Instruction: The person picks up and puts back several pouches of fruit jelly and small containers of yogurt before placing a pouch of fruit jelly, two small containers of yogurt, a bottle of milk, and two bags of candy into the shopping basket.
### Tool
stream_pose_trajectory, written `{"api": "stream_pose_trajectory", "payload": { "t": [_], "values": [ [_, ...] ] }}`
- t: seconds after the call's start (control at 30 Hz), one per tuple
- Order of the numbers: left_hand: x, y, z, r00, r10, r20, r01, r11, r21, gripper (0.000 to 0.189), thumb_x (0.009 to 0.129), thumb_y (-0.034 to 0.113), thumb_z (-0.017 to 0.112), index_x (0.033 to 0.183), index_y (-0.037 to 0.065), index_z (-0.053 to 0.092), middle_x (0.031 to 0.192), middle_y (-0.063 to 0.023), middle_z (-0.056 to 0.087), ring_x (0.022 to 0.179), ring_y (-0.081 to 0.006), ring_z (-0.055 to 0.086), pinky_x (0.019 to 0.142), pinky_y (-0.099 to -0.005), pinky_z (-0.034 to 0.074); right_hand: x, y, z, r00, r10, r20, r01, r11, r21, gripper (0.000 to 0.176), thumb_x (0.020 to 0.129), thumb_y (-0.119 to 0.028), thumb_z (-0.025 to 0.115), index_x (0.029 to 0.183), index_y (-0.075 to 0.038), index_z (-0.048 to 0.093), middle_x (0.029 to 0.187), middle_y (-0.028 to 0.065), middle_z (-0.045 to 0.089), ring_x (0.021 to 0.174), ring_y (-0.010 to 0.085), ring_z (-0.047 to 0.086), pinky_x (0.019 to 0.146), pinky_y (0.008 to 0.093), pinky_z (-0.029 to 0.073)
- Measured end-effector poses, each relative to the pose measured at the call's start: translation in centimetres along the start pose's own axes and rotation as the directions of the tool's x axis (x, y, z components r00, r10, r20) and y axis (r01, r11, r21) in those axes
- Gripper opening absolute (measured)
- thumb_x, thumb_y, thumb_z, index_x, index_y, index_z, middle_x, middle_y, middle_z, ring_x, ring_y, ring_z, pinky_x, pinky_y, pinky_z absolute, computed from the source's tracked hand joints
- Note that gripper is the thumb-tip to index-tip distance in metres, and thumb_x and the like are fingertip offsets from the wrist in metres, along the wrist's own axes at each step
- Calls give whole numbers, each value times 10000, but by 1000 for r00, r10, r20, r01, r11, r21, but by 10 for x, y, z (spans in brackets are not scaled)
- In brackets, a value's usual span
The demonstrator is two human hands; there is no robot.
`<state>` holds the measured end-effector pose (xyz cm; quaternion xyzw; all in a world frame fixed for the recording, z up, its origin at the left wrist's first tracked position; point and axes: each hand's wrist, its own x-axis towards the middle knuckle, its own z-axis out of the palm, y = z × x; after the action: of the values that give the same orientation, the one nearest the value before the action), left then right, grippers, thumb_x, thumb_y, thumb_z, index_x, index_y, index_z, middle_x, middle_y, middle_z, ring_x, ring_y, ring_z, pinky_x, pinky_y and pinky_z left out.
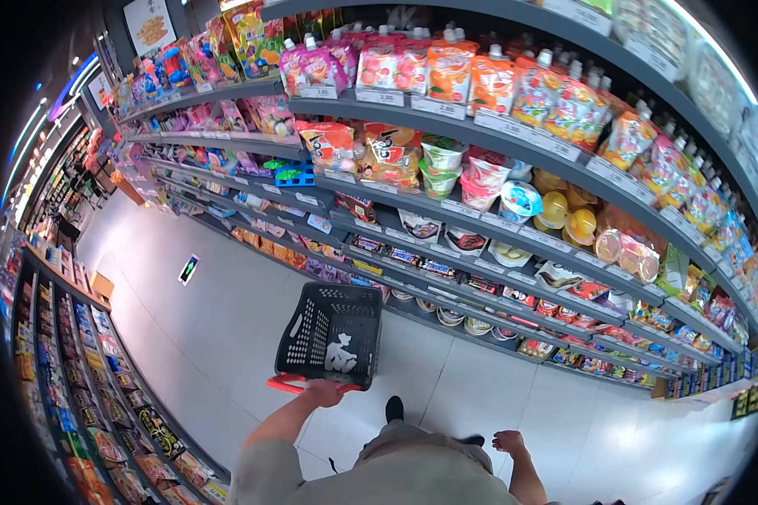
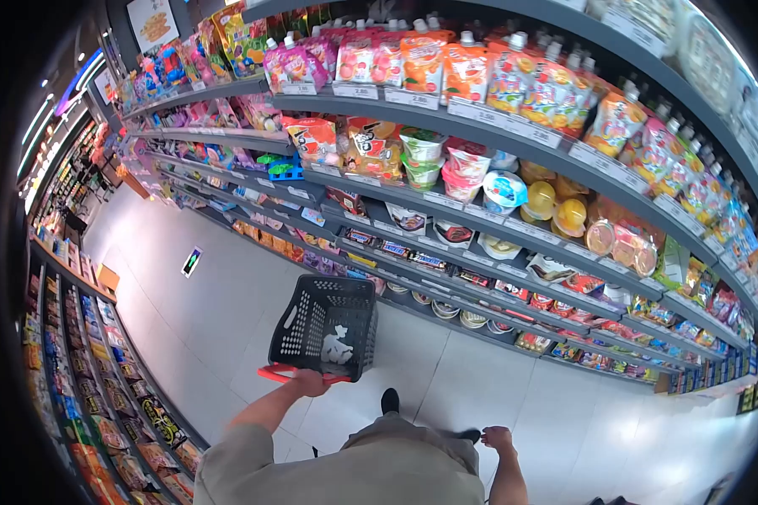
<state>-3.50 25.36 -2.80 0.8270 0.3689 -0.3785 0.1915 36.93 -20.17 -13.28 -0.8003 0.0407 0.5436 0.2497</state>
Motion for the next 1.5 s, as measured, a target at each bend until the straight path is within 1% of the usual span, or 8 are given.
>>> {"api": "stream_pose_trajectory", "payload": {
  "t": [0.1,0.43,0.7,0.77,0.9,1.1,1.17,1.5],
  "values": [
    [17,29,22,997,73,-14,-73,997,11,600,969,460,363,1117,-12,701,1195,-225,672,1154,-386,627,1018,-466,464,45,52,-23,939,-325,113,344,890,-300,222,947,-120,573,1124,-52,688,932,47,754,745,126,720,619,257,588],
    [-16,146,53,990,-53,-133,50,998,-24,740,860,644,551,1167,-17,680,1235,-225,657,1151,-344,640,969,-435,507,8,187,-153,999,-14,-36,21,981,193,198,923,-121,591,1028,10,697,877,133,743,683,211,716,596,333,595],
    [-66,260,86,983,-115,142,146,962,-230,586,875,588,574,898,13,692,727,-130,665,637,-242,644,629,-409,538,43,340,-248,994,107,-6,-102,965,241,190,934,-169,609,1019,-33,710,878,89,751,691,181,718,591,315,591],
    [-43,267,124,941,-270,204,332,851,-406,550,903,554,536,930,29,694,730,-126,664,644,-240,656,625,-397,544,118,389,-252,903,-428,17,410,851,-328,208,950,-200,585,1046,-73,718,874,43,756,682,136,709,621,287,583],
    [-35,309,143,936,-275,218,347,825,-446,454,926,468,536,993,44,684,763,-110,684,679,-244,692,632,-407,554,34,302,-274,998,45,-39,-27,922,386,182,928,-142,612,1004,-1,698,877,135,732,682,206,701,578,318,587],
    [-27,373,139,969,202,139,-226,955,192,201,903,94,583,1078,6,628,765,-95,717,729,-251,744,606,-393,600,50,260,-337,996,-82,-32,87,964,252,225,930,-180,609,1030,-9,716,878,121,733,701,187,700,603,305,573],
    [-24,387,139,959,23,281,7,994,-106,491,881,123,556,1369,108,510,872,-169,726,770,-326,733,687,-463,578,57,248,-366,998,-53,-36,59,974,219,228,936,-172,596,1048,-10,710,882,117,733,709,182,701,604,303,572],
    [15,468,164,926,-261,272,333,904,-269,232,917,194,556,978,30,708,747,-114,725,671,-235,723,553,-377,537,184,328,-522,949,-311,49,314,948,-58,191,974,-137,527,1031,-18,666,874,126,715,730,206,701,607,313,581]
  ]
}}
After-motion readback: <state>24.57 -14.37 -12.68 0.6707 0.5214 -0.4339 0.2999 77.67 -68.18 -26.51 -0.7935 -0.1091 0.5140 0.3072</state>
